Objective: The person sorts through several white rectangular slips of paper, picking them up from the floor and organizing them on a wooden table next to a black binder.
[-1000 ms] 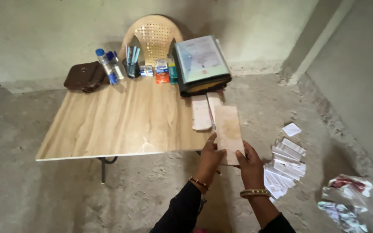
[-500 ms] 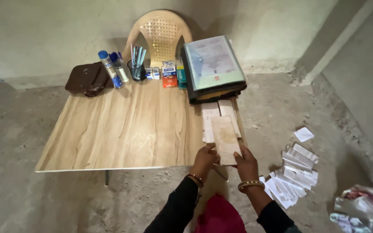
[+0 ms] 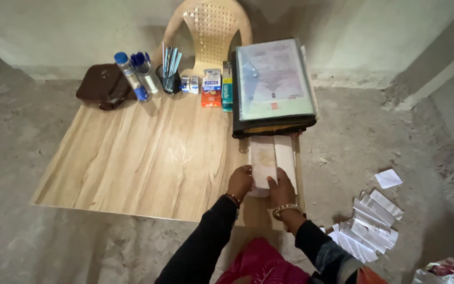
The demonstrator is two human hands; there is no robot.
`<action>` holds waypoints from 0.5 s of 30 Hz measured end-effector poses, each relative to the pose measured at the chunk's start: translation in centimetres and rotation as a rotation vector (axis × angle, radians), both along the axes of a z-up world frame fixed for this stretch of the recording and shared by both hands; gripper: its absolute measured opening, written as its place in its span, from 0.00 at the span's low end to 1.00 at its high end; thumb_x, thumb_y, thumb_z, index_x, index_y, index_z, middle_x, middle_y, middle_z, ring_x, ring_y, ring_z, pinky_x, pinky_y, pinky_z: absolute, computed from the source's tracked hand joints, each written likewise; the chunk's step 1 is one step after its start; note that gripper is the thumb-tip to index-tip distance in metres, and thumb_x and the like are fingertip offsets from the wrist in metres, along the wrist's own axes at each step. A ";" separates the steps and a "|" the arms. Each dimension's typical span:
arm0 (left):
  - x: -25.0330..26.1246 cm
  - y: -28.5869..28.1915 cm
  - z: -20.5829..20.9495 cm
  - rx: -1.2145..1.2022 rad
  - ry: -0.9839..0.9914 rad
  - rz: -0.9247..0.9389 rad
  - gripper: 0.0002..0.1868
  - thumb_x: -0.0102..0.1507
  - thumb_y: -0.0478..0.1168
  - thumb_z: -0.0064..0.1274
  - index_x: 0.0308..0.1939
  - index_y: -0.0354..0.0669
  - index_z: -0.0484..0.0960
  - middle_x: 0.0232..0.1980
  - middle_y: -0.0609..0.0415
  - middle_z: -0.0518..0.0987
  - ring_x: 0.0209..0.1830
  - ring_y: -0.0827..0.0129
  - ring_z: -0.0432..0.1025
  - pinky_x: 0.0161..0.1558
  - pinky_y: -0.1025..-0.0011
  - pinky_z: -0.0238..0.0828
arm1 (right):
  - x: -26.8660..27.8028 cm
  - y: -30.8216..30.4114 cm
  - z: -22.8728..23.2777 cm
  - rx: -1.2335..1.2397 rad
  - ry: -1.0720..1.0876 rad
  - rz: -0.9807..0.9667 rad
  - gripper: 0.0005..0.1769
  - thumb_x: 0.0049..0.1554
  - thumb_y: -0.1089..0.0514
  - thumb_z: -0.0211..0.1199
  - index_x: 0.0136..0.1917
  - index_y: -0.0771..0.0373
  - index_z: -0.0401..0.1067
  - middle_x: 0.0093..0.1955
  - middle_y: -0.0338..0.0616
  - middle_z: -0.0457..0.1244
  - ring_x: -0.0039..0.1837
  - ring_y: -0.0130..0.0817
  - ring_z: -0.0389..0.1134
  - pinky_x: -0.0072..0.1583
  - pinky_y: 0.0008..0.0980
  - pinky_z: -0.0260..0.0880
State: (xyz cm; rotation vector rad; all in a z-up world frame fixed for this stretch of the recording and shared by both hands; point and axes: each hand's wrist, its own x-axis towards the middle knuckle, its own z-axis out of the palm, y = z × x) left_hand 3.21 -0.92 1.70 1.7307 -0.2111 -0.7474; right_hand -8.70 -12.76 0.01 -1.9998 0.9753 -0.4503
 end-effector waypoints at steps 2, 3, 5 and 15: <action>0.5 -0.3 -1.7 0.069 -0.228 -0.088 0.20 0.57 0.33 0.48 0.52 0.35 0.81 0.42 0.43 0.84 0.36 0.56 0.79 0.37 0.64 0.75 | 0.4 -0.5 0.5 -0.057 0.102 0.050 0.36 0.59 0.47 0.65 0.74 0.66 0.61 0.68 0.60 0.63 0.67 0.55 0.65 0.66 0.44 0.67; 0.7 -0.4 -2.5 0.103 -0.342 -0.135 0.17 0.56 0.33 0.50 0.48 0.34 0.84 0.40 0.41 0.84 0.37 0.55 0.79 0.40 0.63 0.74 | 0.4 -0.4 0.9 -0.075 0.141 0.106 0.38 0.58 0.48 0.66 0.74 0.65 0.59 0.69 0.61 0.61 0.68 0.55 0.64 0.66 0.44 0.66; 0.7 -0.8 -3.8 0.152 -0.555 -0.189 0.11 0.57 0.37 0.52 0.40 0.35 0.83 0.39 0.38 0.83 0.40 0.47 0.76 0.43 0.58 0.72 | -0.3 -0.4 2.5 -0.117 0.215 0.211 0.41 0.55 0.48 0.67 0.76 0.65 0.57 0.70 0.61 0.58 0.69 0.56 0.62 0.67 0.45 0.65; -0.2 -0.5 -2.1 0.149 -0.532 0.045 0.20 0.55 0.41 0.58 0.49 0.35 0.83 0.40 0.38 0.82 0.41 0.47 0.78 0.44 0.59 0.74 | -1.4 1.5 9.8 -0.475 0.437 0.513 0.44 0.52 0.49 0.68 0.74 0.70 0.54 0.71 0.56 0.56 0.69 0.57 0.59 0.64 0.46 0.68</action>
